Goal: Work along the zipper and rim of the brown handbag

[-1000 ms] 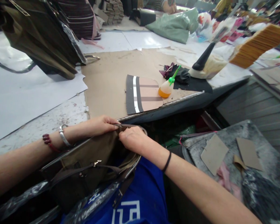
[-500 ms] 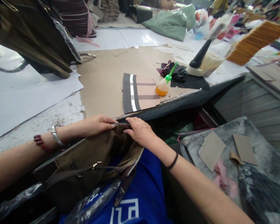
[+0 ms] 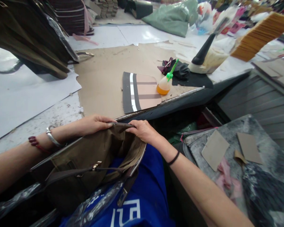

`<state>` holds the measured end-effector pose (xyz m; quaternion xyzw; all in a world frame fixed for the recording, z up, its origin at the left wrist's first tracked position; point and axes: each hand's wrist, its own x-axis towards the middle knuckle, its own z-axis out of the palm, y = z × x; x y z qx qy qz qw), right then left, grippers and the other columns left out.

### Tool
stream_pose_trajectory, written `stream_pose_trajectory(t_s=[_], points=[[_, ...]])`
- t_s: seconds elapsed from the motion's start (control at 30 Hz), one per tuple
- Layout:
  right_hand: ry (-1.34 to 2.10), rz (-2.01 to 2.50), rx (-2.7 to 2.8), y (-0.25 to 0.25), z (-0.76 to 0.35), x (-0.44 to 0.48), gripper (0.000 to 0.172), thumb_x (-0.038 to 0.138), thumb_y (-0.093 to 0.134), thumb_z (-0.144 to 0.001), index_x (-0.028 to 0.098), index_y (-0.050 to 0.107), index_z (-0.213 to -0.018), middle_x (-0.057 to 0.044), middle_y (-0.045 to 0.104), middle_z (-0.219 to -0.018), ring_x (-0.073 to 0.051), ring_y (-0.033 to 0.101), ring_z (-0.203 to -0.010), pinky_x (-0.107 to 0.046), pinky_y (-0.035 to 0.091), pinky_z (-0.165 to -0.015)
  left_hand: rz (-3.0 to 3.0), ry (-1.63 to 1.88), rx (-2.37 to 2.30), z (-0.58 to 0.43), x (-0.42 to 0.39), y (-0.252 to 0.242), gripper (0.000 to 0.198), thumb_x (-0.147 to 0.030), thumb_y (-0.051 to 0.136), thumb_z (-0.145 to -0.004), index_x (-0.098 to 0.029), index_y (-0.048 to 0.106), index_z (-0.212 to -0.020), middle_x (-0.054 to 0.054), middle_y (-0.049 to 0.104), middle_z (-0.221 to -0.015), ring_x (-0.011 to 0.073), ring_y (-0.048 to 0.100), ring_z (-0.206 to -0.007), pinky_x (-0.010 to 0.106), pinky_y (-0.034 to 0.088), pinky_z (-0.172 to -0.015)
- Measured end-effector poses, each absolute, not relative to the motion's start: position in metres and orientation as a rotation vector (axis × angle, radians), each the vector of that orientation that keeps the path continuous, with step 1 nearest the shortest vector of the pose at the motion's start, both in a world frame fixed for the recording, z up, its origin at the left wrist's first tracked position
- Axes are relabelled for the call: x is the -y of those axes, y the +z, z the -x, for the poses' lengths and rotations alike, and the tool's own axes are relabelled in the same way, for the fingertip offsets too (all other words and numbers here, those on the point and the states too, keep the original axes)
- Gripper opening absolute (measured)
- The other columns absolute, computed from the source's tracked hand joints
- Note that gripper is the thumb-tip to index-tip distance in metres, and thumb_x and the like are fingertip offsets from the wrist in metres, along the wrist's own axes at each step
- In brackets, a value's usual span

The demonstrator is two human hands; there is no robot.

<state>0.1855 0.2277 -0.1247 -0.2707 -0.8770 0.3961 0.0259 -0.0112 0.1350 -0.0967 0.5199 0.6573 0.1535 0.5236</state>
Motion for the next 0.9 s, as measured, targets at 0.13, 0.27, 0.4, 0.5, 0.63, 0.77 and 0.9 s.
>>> stream_pose_trajectory(t_s=[0.13,0.27,0.4,0.5,0.63,0.77,0.9], points=[[1.264,0.905,2.684,-0.126,-0.184,-0.228,0.016,0.023,0.057,-0.075,0.019,0.061,-0.090,0.002,0.063,-0.081,-0.011,0.056,-0.076,-0.019,0.037,-0.065,-1.201,0.408,-1.565,0.015,-0.135,-0.099,0.037,-0.035,0.049,-0.070,-0.021,0.060,-0.102,-0.001,0.064,-0.097,0.0184,0.055,-0.088,0.024,0.042,-0.078],[1.238,1.002,2.674,-0.126,-0.184,-0.227,0.017,0.022,0.060,-0.072,0.018,0.061,-0.088,0.001,0.063,-0.080,-0.012,0.055,-0.074,-0.019,0.036,-0.063,-1.151,0.418,-1.562,0.017,-0.135,-0.100,0.038,-0.037,0.050,-0.069,-0.020,0.060,-0.102,-0.001,0.065,-0.095,0.0184,0.056,-0.087,0.025,0.043,-0.078],[1.230,1.062,2.708,-0.126,-0.184,-0.228,0.012,0.026,0.059,-0.073,0.015,0.062,-0.075,0.001,0.059,-0.067,-0.011,0.053,-0.065,-0.019,0.033,-0.056,-1.143,0.414,-1.563,0.017,-0.136,-0.101,0.038,-0.039,0.051,-0.068,-0.021,0.061,-0.101,-0.002,0.065,-0.094,0.0180,0.056,-0.086,0.025,0.043,-0.078],[1.330,1.077,2.674,-0.127,-0.185,-0.230,0.014,0.028,0.058,-0.073,0.014,0.062,-0.071,0.002,0.055,-0.061,-0.010,0.049,-0.060,-0.019,0.032,-0.052,-1.121,0.420,-1.534,0.018,-0.135,-0.102,0.038,-0.040,0.052,-0.068,-0.021,0.061,-0.100,-0.002,0.065,-0.093,0.0184,0.057,-0.085,0.025,0.044,-0.076],[1.539,1.060,2.543,-0.134,-0.189,-0.231,0.019,0.031,0.057,-0.071,0.013,0.061,-0.069,0.004,0.050,-0.057,-0.009,0.044,-0.056,-0.018,0.030,-0.050,-1.142,0.402,-1.537,0.019,-0.135,-0.102,0.038,-0.040,0.052,-0.070,-0.020,0.060,-0.102,-0.001,0.064,-0.096,0.0196,0.056,-0.089,0.026,0.043,-0.078],[1.707,1.014,2.431,-0.138,-0.193,-0.230,0.024,0.035,0.055,-0.070,0.012,0.059,-0.066,0.004,0.046,-0.055,-0.008,0.041,-0.053,-0.018,0.030,-0.048,-1.131,0.387,-1.509,0.019,-0.136,-0.101,0.040,-0.043,0.052,-0.070,-0.020,0.060,-0.102,-0.002,0.064,-0.096,0.0195,0.056,-0.089,0.026,0.044,-0.078],[1.822,0.961,2.364,-0.138,-0.198,-0.228,0.026,0.037,0.054,-0.071,0.011,0.060,-0.072,0.003,0.049,-0.059,-0.009,0.044,-0.056,-0.019,0.033,-0.050,-1.135,0.380,-1.457,0.019,-0.138,-0.103,0.042,-0.046,0.052,-0.070,-0.019,0.060,-0.100,0.000,0.064,-0.096,0.0199,0.056,-0.087,0.027,0.044,-0.077]])
